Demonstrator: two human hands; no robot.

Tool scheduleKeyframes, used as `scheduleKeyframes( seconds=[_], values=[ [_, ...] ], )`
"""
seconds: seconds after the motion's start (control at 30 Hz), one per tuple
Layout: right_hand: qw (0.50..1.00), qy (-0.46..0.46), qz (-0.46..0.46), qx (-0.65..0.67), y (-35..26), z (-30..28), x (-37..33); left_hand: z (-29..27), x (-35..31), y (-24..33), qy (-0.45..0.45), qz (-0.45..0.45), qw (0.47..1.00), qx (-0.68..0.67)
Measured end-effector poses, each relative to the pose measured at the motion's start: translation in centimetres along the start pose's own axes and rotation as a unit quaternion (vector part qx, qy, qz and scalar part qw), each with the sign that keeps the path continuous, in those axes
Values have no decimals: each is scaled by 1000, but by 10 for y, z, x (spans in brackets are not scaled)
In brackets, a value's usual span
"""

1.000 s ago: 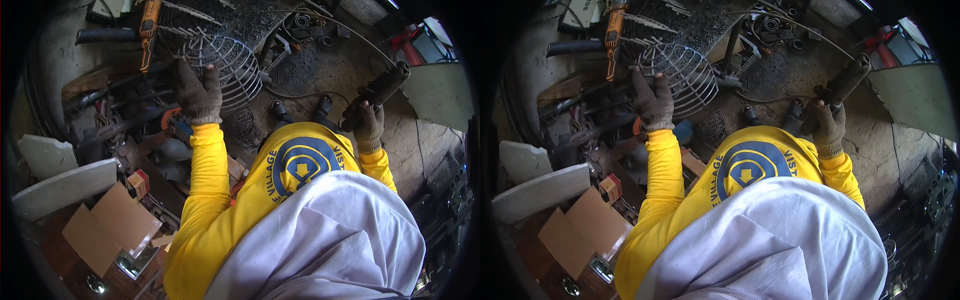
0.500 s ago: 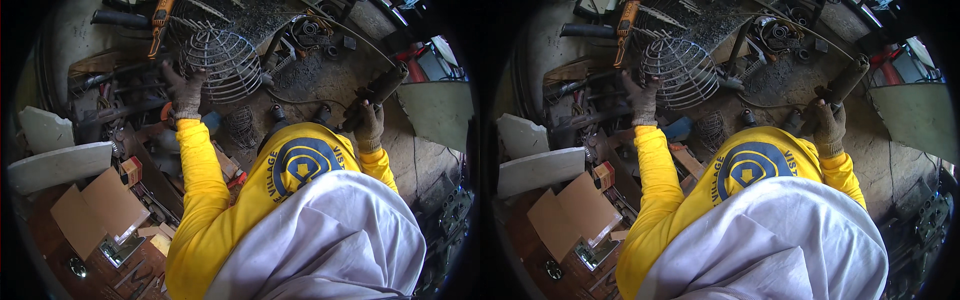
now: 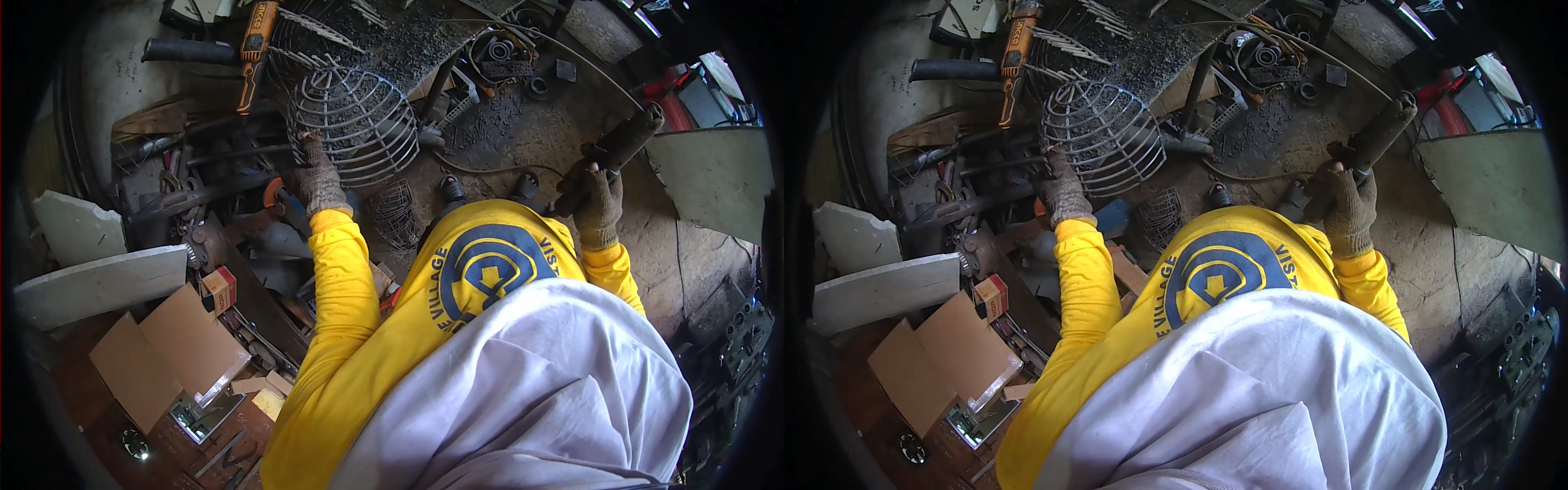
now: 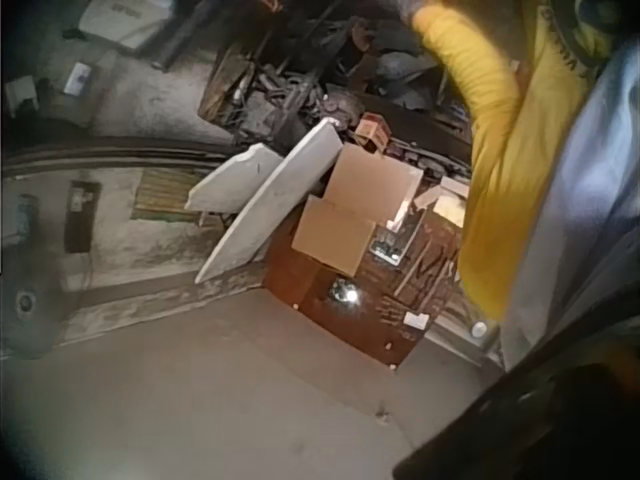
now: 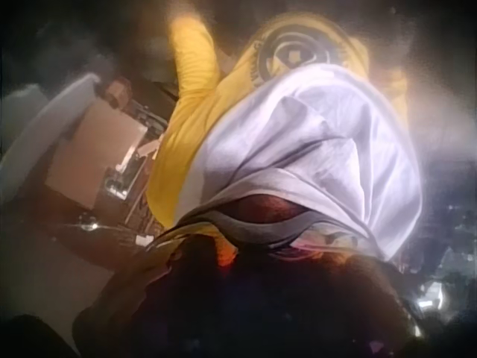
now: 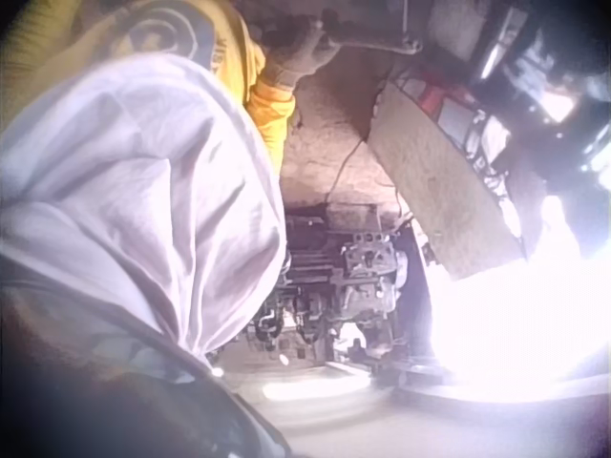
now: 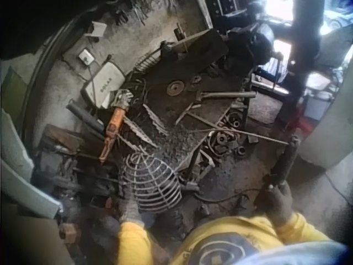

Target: The person uses a welding tool to join metal bars on a spherical cage structure. They rotate the cage by hand and apply the welder to various joints, causing bright flashes and sparks.

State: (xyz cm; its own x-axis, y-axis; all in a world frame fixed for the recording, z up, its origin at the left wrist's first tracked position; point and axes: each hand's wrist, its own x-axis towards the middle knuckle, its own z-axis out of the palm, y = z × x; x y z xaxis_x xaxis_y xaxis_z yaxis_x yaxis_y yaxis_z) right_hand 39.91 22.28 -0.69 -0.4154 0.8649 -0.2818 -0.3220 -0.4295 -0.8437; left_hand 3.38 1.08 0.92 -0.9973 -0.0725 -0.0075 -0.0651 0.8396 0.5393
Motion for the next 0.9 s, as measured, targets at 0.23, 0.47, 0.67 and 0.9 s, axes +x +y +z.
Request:
scheduleKeyframes(
  seconds=[0.23,0.47,0.67,0.9],
  values=[
    [998,-45,5,-33,10,-13,8,15,-4,-14,-85,-186,936,-287],
    [993,-74,25,-88,13,-33,2,17,11,-37,-157,-244,852,-437],
    [993,-64,54,-86,19,-37,-2,-2,-17,-9,-147,-278,851,-421],
    [995,-56,43,-70,17,-34,1,-19,-8,-20,-136,-290,809,-493]
  ],
)
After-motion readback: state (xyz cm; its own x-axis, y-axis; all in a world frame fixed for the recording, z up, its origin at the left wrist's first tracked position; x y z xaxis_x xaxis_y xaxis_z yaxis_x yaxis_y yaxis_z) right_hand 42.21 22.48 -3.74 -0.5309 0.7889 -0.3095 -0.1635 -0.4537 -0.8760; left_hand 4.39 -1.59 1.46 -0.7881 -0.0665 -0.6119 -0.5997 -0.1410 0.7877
